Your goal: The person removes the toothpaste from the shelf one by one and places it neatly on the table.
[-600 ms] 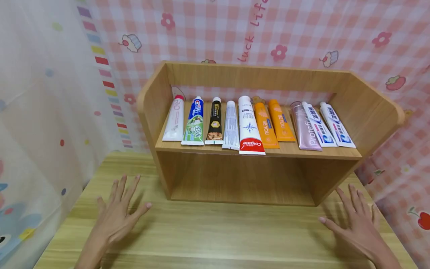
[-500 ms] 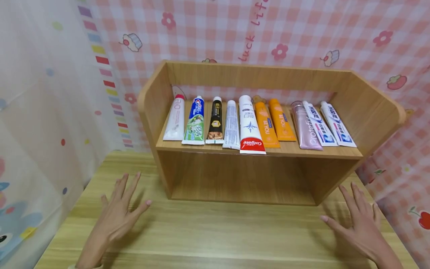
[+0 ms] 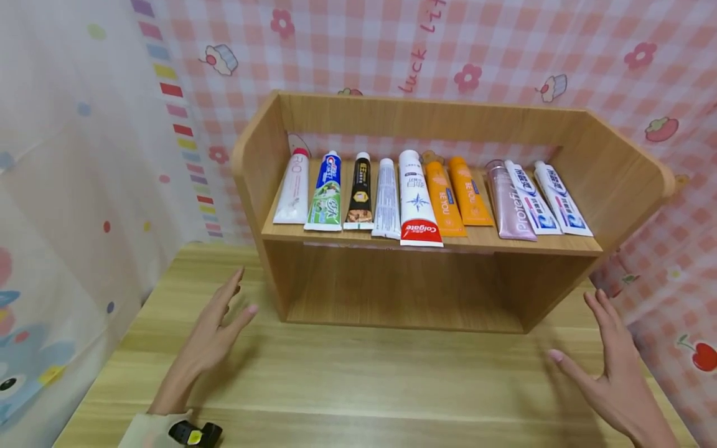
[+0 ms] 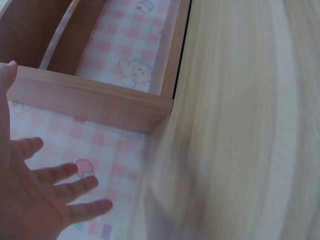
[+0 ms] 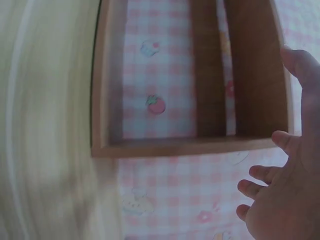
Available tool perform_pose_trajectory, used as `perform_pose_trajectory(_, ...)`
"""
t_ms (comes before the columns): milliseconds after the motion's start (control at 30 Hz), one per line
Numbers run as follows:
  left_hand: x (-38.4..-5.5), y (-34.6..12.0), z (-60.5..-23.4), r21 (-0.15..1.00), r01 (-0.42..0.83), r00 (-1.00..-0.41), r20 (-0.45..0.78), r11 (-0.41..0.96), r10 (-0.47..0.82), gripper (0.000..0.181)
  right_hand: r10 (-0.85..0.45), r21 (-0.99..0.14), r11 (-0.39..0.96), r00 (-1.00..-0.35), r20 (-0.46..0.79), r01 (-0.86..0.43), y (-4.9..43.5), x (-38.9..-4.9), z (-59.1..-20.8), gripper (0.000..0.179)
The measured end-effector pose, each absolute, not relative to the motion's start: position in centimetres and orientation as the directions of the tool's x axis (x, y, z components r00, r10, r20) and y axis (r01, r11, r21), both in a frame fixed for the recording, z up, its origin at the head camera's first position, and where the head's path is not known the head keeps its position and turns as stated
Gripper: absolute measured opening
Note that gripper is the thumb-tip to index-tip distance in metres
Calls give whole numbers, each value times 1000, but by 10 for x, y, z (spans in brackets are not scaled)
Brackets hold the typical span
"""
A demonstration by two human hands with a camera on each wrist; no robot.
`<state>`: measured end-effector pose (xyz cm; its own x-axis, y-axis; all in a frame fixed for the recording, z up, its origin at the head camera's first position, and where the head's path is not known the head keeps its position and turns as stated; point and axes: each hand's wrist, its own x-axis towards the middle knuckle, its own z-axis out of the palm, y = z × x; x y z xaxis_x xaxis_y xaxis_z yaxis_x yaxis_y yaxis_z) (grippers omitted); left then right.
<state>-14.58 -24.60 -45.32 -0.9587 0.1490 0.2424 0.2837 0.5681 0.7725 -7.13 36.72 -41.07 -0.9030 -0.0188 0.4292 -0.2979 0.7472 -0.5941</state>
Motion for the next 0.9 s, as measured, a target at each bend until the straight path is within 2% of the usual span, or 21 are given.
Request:
perform_pose_trajectory(233, -159, -238, -455, 865, 269, -963, 235, 424, 132, 69, -12, -618, 716, -891, 454, -325, 351, -64, -392, 107)
perform_pose_trajectory(467, -173, -227, -459, 941, 212, -976, 189, 262, 111, 70, -95, -662, 577, -844, 528, -479, 329, -63, -370, 102)
perform_pose_trajectory(633, -183, -219, -465, 976, 178, -981, 166, 128, 98, 71, -159, -734, 355, -810, 564, -580, 320, -66, -360, 92)
perform_pose_trajectory(767, -190, -213, -468, 987, 121, -990, 113, 107, 82, 76, -204, -741, 132, -749, 630, -659, 316, -71, -355, 85)
perform_pose_trajectory(900, -194, -209, -471, 989, 107, -992, 100, 105, 73, 79, -239, -721, -8, -699, 674, -693, 310, -78, -346, 82)
